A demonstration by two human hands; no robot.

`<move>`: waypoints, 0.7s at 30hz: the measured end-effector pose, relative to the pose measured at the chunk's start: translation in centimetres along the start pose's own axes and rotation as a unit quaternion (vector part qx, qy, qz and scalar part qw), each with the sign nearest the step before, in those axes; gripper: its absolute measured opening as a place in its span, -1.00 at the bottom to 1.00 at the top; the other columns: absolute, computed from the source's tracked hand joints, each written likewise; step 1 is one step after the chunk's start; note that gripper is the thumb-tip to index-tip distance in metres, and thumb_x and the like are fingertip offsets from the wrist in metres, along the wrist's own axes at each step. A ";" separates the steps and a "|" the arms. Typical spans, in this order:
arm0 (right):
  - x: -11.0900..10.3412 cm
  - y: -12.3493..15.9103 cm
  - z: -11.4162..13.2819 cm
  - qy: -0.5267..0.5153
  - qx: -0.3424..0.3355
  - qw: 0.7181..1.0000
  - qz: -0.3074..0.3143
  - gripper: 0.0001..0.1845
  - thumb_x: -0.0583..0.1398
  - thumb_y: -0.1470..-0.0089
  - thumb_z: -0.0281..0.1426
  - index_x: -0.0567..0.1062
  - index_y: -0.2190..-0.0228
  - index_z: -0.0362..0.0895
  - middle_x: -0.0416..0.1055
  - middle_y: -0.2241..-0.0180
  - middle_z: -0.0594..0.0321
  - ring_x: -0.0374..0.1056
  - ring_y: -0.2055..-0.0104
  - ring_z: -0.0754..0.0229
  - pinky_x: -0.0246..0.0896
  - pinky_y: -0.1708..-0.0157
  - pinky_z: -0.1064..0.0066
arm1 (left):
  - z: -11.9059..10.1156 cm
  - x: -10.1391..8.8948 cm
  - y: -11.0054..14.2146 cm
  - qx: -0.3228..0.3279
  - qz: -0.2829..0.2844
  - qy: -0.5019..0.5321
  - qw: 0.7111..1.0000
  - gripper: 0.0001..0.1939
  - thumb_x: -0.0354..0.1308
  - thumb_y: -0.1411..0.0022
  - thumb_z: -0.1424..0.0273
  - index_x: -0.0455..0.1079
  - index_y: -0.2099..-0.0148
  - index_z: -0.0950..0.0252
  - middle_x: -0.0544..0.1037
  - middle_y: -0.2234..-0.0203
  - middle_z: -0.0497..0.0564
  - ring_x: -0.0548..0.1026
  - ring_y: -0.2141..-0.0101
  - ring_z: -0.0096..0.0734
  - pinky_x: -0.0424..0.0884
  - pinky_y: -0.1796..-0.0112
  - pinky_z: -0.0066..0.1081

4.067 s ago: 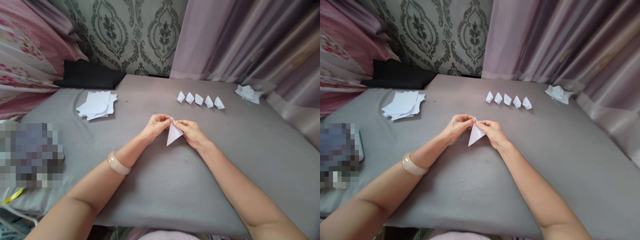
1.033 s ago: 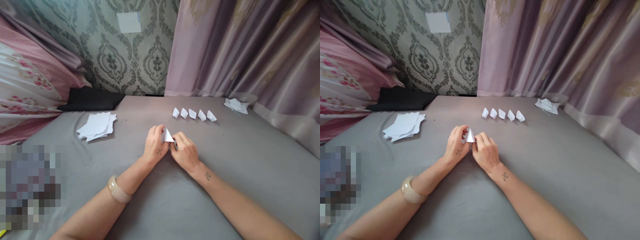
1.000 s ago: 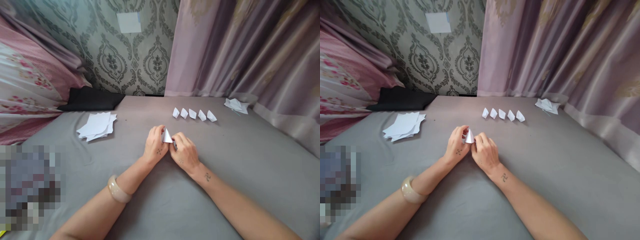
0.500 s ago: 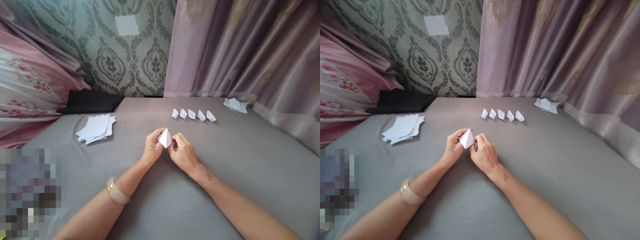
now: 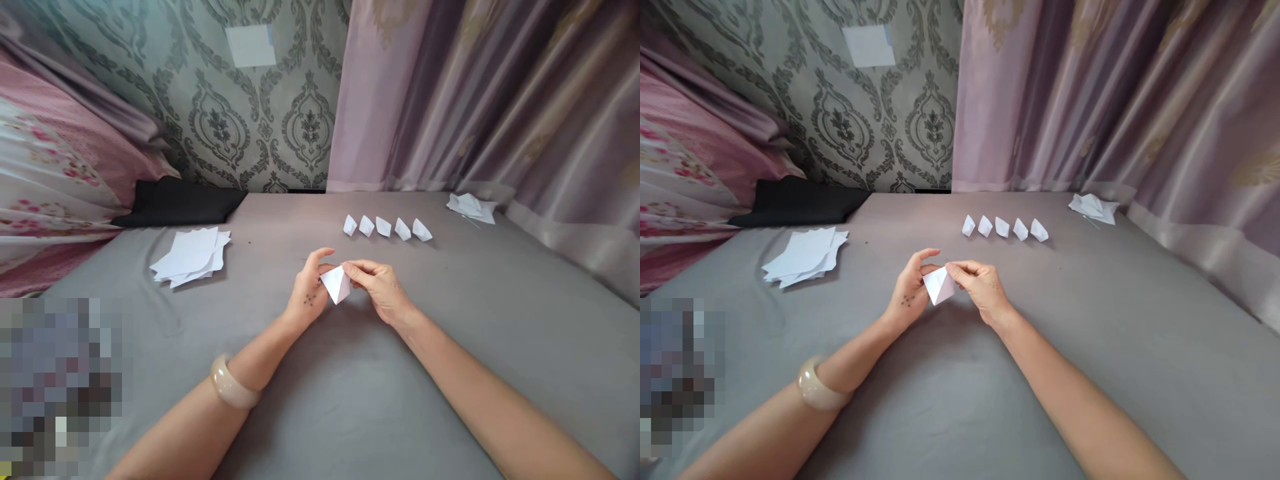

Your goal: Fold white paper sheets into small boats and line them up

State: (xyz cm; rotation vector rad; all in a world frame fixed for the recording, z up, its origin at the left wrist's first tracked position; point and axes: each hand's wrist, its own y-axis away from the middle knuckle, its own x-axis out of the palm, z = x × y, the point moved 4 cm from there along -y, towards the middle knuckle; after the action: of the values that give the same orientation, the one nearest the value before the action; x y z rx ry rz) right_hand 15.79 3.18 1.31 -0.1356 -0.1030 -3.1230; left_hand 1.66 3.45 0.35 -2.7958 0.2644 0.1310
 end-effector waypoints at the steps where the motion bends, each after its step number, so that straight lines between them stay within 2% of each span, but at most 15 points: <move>1: -0.1 -0.1 0.0 -0.006 0.007 1.000 0.007 -0.72 0.35 0.19 -0.18 0.61 0.44 -0.12 0.48 0.45 0.26 0.25 0.40 0.28 0.11 0.36 0.38 | 0.0 0.1 -0.1 -0.009 0.006 0.023 1.000 -0.53 0.10 -0.13 0.51 0.13 -0.10 0.32 0.59 0.33 0.06 0.52 0.38 -0.42 0.35 0.34 -0.47; 3: -0.4 -0.3 0.0 -0.020 0.026 0.999 0.030 -0.73 0.37 0.21 -0.20 0.61 0.46 -0.12 0.47 0.47 0.28 0.25 0.42 0.30 0.11 0.35 0.39 | -0.2 0.2 -0.3 -0.035 0.028 0.071 0.996 -0.52 0.13 -0.12 0.47 0.13 -0.09 0.35 0.58 0.37 0.05 0.51 0.42 -0.43 0.34 0.38 -0.48; 6: -0.9 -0.6 -0.3 -0.043 0.064 0.995 0.070 -0.75 0.38 0.23 -0.23 0.60 0.49 -0.14 0.46 0.50 0.30 0.26 0.44 0.33 0.14 0.31 0.40 | -0.2 0.3 -0.4 -0.108 0.093 0.133 0.981 -0.44 0.17 -0.06 0.47 0.13 -0.12 0.37 0.58 0.29 0.11 0.52 0.39 -0.41 0.36 0.37 -0.46; 9: -1.6 -1.0 -0.8 -0.052 0.098 0.990 0.087 -0.75 0.39 0.24 -0.25 0.59 0.50 -0.16 0.47 0.51 0.30 0.28 0.45 0.34 0.16 0.30 0.41 | -0.1 0.2 -0.3 -0.182 0.172 0.185 0.950 -0.37 0.17 0.03 0.55 0.18 -0.14 0.35 0.56 0.15 0.17 0.54 0.24 -0.32 0.38 0.22 -0.38; 11: -1.9 -1.2 -1.1 -0.052 0.111 0.988 0.093 -0.75 0.39 0.24 -0.25 0.58 0.49 -0.16 0.46 0.52 0.30 0.29 0.46 0.34 0.17 0.31 0.41 | 0.1 0.0 -0.3 -0.211 0.195 0.227 0.931 -0.36 0.15 0.10 0.59 0.26 -0.11 0.36 0.55 0.11 0.21 0.52 0.14 -0.25 0.36 0.12 -0.32; 14: -1.8 -1.2 -1.3 -0.037 0.116 0.987 0.101 -0.74 0.39 0.23 -0.24 0.57 0.51 -0.18 0.45 0.55 0.31 0.29 0.48 0.33 0.17 0.33 0.42 | 0.3 -0.4 -0.4 -0.246 0.169 0.260 0.918 -0.47 0.17 0.09 0.54 0.39 -0.02 0.38 0.55 0.12 0.23 0.52 0.12 -0.18 0.37 0.09 -0.26; 17: -1.5 -0.9 -1.1 -0.015 0.110 0.988 0.103 -0.74 0.38 0.22 -0.24 0.55 0.53 -0.18 0.43 0.56 0.32 0.28 0.48 0.34 0.16 0.36 0.43 | 0.2 -0.4 -0.2 -0.261 0.135 0.209 0.933 -0.63 0.24 -0.04 0.36 0.48 0.08 0.40 0.58 0.21 0.19 0.53 0.21 -0.24 0.40 0.16 -0.30; 21: -1.2 -0.7 -0.9 -0.010 0.108 0.990 0.096 -0.75 0.38 0.19 -0.24 0.57 0.50 -0.16 0.45 0.53 0.31 0.31 0.46 0.33 0.19 0.36 0.45 | 0.0 0.3 0.2 -0.273 0.148 0.161 0.937 -0.64 0.31 -0.03 0.22 0.54 0.20 0.40 0.58 0.36 0.12 0.52 0.37 -0.38 0.40 0.29 -0.41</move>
State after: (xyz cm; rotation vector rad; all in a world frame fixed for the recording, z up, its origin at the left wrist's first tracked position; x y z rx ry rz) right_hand 16.88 3.81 0.23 -0.1613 -0.4007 -2.8958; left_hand 1.88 3.27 0.27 -3.2992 0.8487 -0.2258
